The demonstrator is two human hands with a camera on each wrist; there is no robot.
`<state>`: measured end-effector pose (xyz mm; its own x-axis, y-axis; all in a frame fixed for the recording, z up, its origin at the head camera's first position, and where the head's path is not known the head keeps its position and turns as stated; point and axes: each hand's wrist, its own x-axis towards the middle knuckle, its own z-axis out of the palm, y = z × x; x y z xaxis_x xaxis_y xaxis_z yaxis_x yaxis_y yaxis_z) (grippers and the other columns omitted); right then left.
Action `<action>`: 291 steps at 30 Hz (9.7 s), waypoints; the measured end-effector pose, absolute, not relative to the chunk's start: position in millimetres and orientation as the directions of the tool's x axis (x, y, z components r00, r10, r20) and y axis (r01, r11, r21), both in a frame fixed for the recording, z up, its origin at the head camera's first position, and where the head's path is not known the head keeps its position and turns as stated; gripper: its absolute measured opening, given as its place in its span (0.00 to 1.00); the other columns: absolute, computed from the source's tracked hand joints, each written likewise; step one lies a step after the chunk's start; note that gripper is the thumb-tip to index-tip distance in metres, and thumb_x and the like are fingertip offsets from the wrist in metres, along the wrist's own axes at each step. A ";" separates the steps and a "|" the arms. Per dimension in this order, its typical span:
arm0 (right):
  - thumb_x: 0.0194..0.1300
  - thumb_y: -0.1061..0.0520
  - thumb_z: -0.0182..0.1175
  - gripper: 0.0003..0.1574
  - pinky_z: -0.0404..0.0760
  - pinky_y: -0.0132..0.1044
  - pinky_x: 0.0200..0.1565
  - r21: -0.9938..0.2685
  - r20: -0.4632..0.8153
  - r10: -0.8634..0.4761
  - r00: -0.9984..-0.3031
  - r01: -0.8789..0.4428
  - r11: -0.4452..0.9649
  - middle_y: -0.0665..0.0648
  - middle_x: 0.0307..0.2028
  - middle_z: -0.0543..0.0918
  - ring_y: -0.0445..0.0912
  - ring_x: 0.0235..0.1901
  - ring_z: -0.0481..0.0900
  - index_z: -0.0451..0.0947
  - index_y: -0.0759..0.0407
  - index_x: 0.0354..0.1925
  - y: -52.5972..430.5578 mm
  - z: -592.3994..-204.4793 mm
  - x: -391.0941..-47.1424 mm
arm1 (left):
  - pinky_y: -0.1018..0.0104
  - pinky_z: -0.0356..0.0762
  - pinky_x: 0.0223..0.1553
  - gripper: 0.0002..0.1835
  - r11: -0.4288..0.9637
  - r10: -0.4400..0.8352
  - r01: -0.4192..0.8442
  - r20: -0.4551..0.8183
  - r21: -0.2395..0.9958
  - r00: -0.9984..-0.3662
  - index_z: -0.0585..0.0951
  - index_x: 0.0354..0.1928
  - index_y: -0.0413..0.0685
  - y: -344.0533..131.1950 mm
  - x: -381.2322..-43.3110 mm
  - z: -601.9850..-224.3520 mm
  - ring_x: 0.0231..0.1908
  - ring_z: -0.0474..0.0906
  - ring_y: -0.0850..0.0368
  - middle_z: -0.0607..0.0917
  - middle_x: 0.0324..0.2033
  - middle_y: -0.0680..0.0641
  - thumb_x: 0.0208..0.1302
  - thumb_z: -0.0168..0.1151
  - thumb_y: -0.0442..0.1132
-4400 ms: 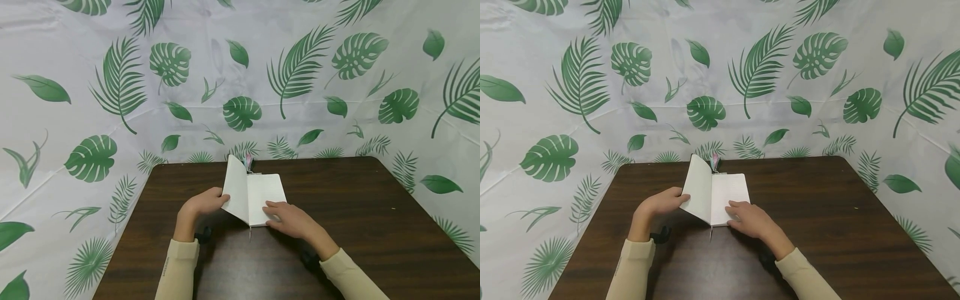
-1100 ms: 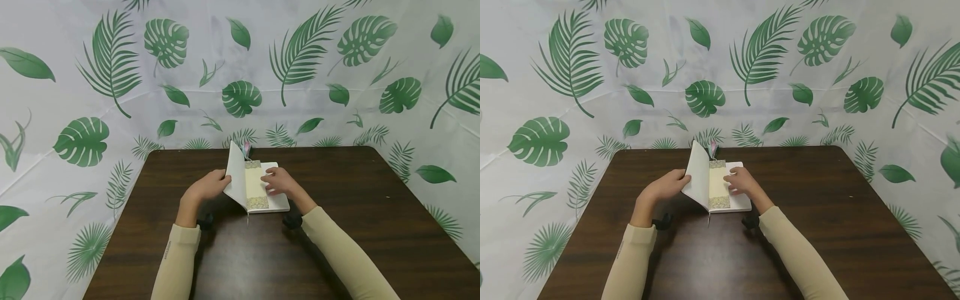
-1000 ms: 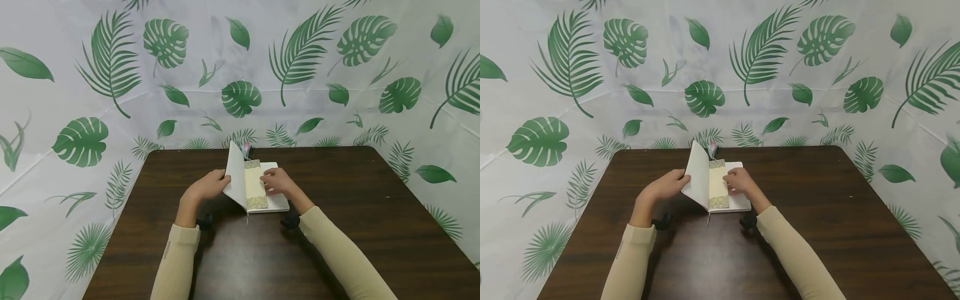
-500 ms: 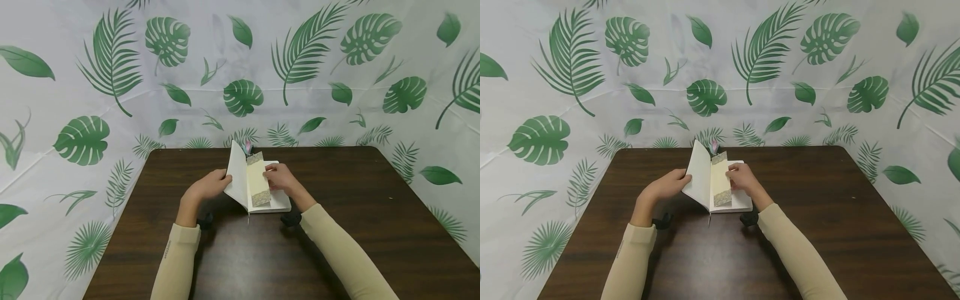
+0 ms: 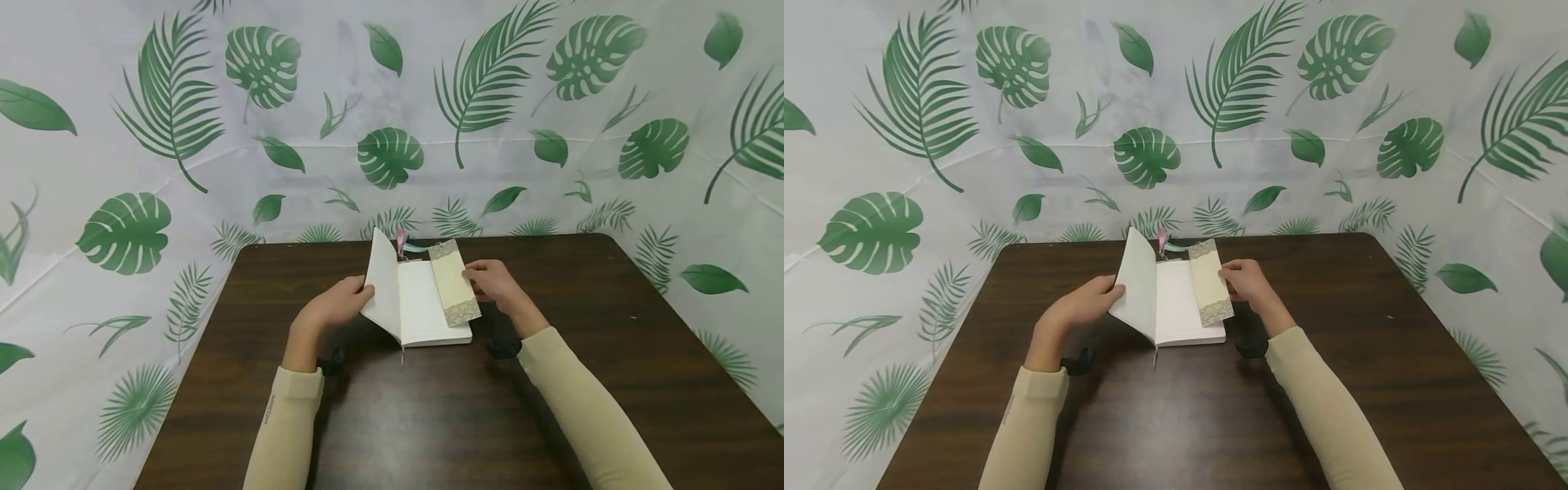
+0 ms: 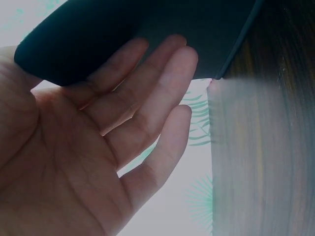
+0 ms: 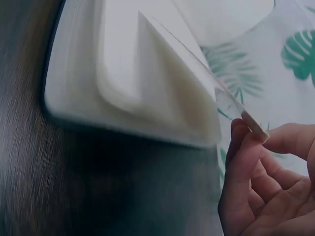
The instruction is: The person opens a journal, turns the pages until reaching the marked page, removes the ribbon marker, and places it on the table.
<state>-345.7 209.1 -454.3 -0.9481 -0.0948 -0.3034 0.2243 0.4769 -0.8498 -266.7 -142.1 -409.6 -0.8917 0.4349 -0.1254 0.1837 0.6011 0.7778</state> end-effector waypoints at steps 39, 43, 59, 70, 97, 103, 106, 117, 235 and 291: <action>0.86 0.44 0.52 0.33 0.76 0.62 0.66 -0.828 -0.094 -0.279 -0.956 -0.081 0.555 0.71 0.70 0.76 0.67 0.66 0.77 0.74 0.68 0.71 201.5 -464.3 -316.2 | 0.50 0.76 0.57 0.24 0.577 0.429 0.157 -0.135 0.801 -0.893 0.79 0.63 0.39 -145.7 -266.9 -410.5 0.46 0.79 0.51 0.85 0.48 0.43 0.85 0.38 0.46; 0.84 0.48 0.56 0.25 0.79 0.58 0.62 -0.765 0.007 -0.370 -0.929 -0.243 0.596 0.65 0.62 0.85 0.61 0.61 0.81 0.81 0.64 0.65 169.1 -463.6 -302.5 | 0.49 0.76 0.58 0.25 0.588 0.413 0.151 -0.134 0.795 -0.901 0.79 0.64 0.39 -146.1 -266.2 -410.2 0.47 0.79 0.51 0.86 0.48 0.42 0.85 0.37 0.46; 0.80 0.48 0.61 0.30 0.70 0.68 0.71 -0.475 -0.035 -0.618 -0.785 -0.531 0.702 0.63 0.75 0.76 0.62 0.75 0.72 0.78 0.60 0.71 131.2 -467.6 -267.1 | 0.48 0.77 0.59 0.25 0.591 0.371 0.083 -0.179 0.802 -0.911 0.80 0.62 0.42 -144.2 -263.2 -411.1 0.46 0.80 0.51 0.86 0.48 0.44 0.86 0.38 0.48; 0.75 0.39 0.66 0.36 0.70 0.71 0.69 -0.325 -0.114 -0.581 -0.806 -0.522 0.789 0.57 0.78 0.73 0.61 0.76 0.71 0.76 0.48 0.75 141.4 -472.0 -267.9 | 0.47 0.76 0.59 0.26 0.607 0.364 0.046 -0.226 0.793 -0.904 0.80 0.62 0.38 -148.7 -259.0 -411.7 0.47 0.79 0.51 0.85 0.48 0.42 0.85 0.36 0.47; 0.72 0.50 0.71 0.30 0.74 0.68 0.66 -0.333 -0.176 -0.604 -0.778 -0.530 0.780 0.61 0.70 0.80 0.63 0.69 0.78 0.80 0.54 0.68 165.8 -449.7 -273.8 | 0.49 0.76 0.55 0.25 0.652 0.342 0.074 -0.207 0.755 -0.917 0.81 0.58 0.38 -147.8 -261.0 -411.6 0.45 0.78 0.50 0.84 0.45 0.43 0.85 0.38 0.47; 0.69 0.63 0.68 0.26 0.80 0.65 0.58 -0.247 -0.134 -0.587 -0.798 -0.547 0.800 0.58 0.65 0.84 0.60 0.62 0.83 0.82 0.56 0.64 158.2 -446.7 -265.7 | 0.50 0.76 0.56 0.25 0.630 0.373 0.093 -0.195 0.771 -0.907 0.81 0.58 0.38 -149.7 -261.8 -411.0 0.45 0.78 0.52 0.84 0.45 0.43 0.86 0.37 0.46; 0.68 0.65 0.67 0.30 0.79 0.65 0.58 -0.218 -0.124 -0.562 -0.818 -0.531 0.819 0.59 0.66 0.84 0.59 0.62 0.84 0.80 0.56 0.67 156.0 -443.7 -263.0 | 0.50 0.76 0.56 0.25 0.629 0.375 0.099 -0.189 0.771 -0.907 0.81 0.58 0.39 -150.3 -261.8 -409.9 0.45 0.78 0.52 0.84 0.44 0.43 0.85 0.36 0.46; 0.70 0.47 0.72 0.67 0.75 0.69 0.65 -0.403 0.128 -0.318 -0.940 -0.342 0.849 0.77 0.84 0.45 0.77 0.75 0.65 0.41 0.68 0.86 163.4 -451.8 -278.7 | 0.48 0.75 0.61 0.25 0.634 0.367 0.088 -0.198 0.769 -0.909 0.79 0.63 0.40 -147.9 -261.1 -411.2 0.49 0.78 0.51 0.84 0.47 0.44 0.85 0.37 0.47; 0.78 0.23 0.51 0.46 0.77 0.61 0.68 -0.625 -0.089 -0.481 -0.872 -0.327 0.709 0.50 0.77 0.75 0.52 0.70 0.80 0.58 0.34 0.85 118.0 -464.0 -250.9 | 0.50 0.79 0.55 0.24 0.583 0.375 0.092 -0.166 0.807 -0.912 0.80 0.61 0.42 -147.4 -263.3 -416.5 0.45 0.82 0.53 0.86 0.47 0.45 0.87 0.40 0.49; 0.67 0.38 0.74 0.48 0.71 0.67 0.70 -0.362 -0.168 -0.569 -0.805 -0.486 0.795 0.60 0.81 0.68 0.61 0.78 0.67 0.72 0.51 0.78 152.1 -466.7 -272.4 | 0.48 0.76 0.60 0.26 0.564 0.407 0.109 -0.161 0.819 -0.899 0.74 0.71 0.42 -145.5 -266.4 -417.8 0.48 0.79 0.53 0.84 0.49 0.44 0.87 0.36 0.48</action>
<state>-272.4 152.1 -466.7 -0.8053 -0.5685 -0.1684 -0.4857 0.7954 -0.3625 -266.4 -145.5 -417.8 -0.8993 0.4067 -0.1607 0.1087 0.5638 0.8188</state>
